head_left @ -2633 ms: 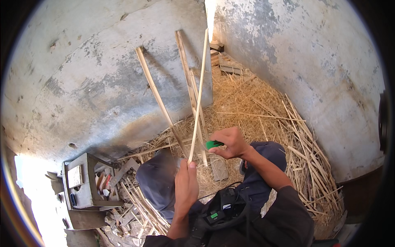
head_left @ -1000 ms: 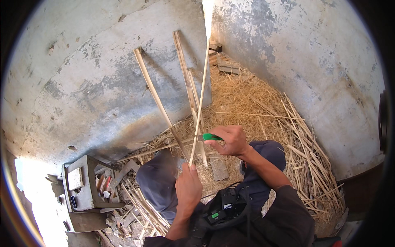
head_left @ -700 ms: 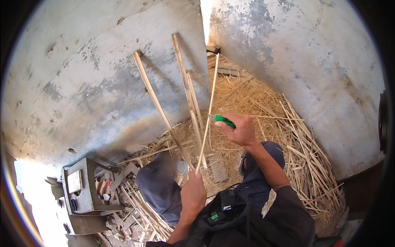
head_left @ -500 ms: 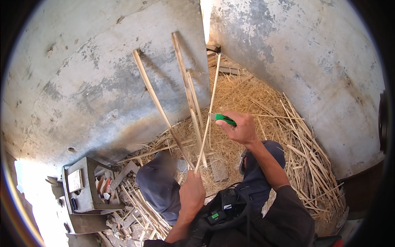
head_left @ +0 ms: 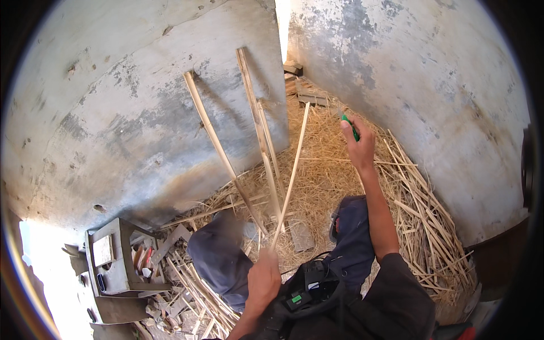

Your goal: The person sits on a straw-covered floor and uses a green-handled knife to shave thin strips from a long bamboo pole. They hold the pole with their left hand and repeatedly scrape the blade along its length to remove the outer layer, creating a pile of shavings.

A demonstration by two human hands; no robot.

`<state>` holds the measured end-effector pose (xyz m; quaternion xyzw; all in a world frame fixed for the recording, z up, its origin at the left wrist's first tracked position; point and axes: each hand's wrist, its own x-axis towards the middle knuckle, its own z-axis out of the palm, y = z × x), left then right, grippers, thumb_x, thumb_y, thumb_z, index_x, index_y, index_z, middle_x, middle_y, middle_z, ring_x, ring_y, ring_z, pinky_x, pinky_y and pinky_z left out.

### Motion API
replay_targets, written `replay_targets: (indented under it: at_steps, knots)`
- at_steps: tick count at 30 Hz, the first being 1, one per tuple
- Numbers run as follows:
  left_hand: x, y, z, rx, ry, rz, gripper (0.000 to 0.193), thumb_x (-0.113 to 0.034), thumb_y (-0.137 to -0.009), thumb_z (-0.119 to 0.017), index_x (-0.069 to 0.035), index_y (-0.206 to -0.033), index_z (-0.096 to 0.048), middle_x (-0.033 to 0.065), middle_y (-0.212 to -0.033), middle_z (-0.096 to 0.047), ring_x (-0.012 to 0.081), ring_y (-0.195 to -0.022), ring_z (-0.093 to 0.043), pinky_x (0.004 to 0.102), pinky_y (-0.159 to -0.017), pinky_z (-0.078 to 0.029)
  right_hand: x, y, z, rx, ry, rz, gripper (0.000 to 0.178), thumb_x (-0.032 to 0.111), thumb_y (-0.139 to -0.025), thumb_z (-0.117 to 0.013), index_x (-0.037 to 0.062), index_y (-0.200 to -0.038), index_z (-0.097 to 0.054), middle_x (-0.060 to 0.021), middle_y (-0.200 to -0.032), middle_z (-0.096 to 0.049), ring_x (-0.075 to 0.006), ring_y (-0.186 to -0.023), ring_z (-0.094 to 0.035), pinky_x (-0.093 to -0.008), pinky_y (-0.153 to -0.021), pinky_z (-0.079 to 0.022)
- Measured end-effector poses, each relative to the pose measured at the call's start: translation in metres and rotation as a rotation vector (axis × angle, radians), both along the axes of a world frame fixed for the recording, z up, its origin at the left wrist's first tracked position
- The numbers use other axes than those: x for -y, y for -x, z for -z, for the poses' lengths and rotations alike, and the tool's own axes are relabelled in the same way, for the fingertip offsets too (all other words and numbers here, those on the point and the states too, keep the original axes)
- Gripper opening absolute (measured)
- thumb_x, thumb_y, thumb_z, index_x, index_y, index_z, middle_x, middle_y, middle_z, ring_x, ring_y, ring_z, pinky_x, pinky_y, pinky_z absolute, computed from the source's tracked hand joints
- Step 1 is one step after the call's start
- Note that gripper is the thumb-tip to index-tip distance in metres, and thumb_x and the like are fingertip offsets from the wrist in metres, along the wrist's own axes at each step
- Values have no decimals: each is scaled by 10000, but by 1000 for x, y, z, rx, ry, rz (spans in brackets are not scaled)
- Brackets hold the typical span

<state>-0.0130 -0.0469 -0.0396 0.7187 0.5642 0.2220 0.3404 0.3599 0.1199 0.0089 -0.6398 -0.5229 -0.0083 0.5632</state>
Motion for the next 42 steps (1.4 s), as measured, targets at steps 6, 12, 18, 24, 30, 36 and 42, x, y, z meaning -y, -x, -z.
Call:
replay_targets:
  at_steps: [6,12,18,24,30,36,42]
  knots:
    - [-21,-1,-15,86,-45,-41,235,-238,-1140,-539,-6,-1101,-529,341,-834,-665,586,-817,-645,660,-701,-463,15,42,13,16,-45,-315,390,445,-1087,-688,62,-1086,-764,-40,-782,-696,-130,-619,-590,-325,-578,-445]
    - [-34,-14,-36,160,-110,-57,248,-234,-1138,-563,15,-1134,-565,331,-812,-658,573,-816,-650,631,-705,-463,36,82,26,202,-62,-592,399,459,-992,-797,72,-1084,-779,-86,-859,-765,-236,-661,-708,-358,-600,-543]
    - [-42,-25,-49,187,-113,-64,286,-255,-1132,-603,27,-1181,-602,330,-828,-678,557,-813,-669,608,-702,-480,43,109,37,349,-228,-697,399,478,-958,-826,84,-969,-769,-56,-788,-737,-255,-627,-710,-368,-572,-546]
    - [-46,-30,-52,181,-134,-66,293,-265,-1131,-615,24,-1171,-606,326,-816,-679,554,-797,-670,606,-696,-481,48,112,34,376,-262,-692,366,438,-934,-861,85,-940,-765,-53,-796,-754,-246,-615,-716,-362,-554,-544]
    - [-44,-33,-54,150,-130,-58,266,-262,-1151,-571,3,-1124,-572,290,-788,-655,530,-771,-658,593,-672,-454,50,112,31,405,-288,-658,360,415,-913,-882,75,-936,-767,-54,-786,-750,-243,-603,-708,-357,-544,-537]
    - [-43,-33,-56,111,-132,-39,263,-260,-1172,-508,-14,-1080,-514,274,-774,-629,533,-764,-638,595,-658,-426,53,111,26,463,-273,-599,367,419,-900,-891,74,-956,-778,-45,-749,-720,-234,-580,-686,-356,-537,-530]
    - [-44,-30,-48,72,-140,-40,286,-296,-1160,-527,-15,-1110,-512,295,-751,-650,557,-762,-648,648,-666,-443,54,110,25,495,-242,-579,365,431,-900,-887,86,-961,-783,-38,-746,-721,-229,-574,-674,-357,-544,-527]
